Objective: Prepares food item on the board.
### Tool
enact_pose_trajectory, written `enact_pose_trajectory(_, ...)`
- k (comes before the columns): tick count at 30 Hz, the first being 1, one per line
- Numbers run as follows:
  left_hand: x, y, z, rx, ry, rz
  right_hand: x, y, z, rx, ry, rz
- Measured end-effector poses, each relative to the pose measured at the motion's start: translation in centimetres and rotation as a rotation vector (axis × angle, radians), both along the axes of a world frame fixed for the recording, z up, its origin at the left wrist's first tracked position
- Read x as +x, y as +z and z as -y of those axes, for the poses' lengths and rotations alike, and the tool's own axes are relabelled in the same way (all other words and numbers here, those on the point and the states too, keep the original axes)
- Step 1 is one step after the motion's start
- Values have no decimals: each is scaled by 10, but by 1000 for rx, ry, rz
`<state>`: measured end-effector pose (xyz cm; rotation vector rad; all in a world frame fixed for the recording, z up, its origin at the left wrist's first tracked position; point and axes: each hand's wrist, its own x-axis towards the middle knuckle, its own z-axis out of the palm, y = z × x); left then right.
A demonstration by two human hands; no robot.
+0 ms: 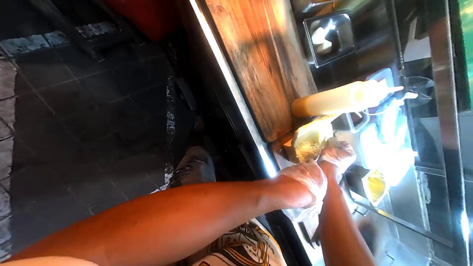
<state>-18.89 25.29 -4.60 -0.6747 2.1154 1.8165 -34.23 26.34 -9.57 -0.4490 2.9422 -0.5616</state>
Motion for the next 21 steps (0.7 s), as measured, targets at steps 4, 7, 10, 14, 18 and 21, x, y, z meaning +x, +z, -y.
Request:
enact_pose_trajectory(4,-2,0,3,-10,-52,-35,14,11,-11,-66,54,-41)
enact_pose_trajectory(7,-10,-5,-3,-53,-41,-60,-16,-3,-6,123,95,-116)
enact_pose_trajectory(10,-11,-3,-2,7,-7,-21,-12,-1,-11,40,46,-73)
enact_pose_trajectory(14,-18,0,-4,-18,-70,15,-12,-1,-10,75,45,-80)
enact_pose_trajectory(18,-22,-7,-3,1,-44,-1,-17,-1,-11,214,102,-124)
enact_pose_trajectory(21,-19,0,2,44,-17,3,-5,3,-8,21,15,-85)
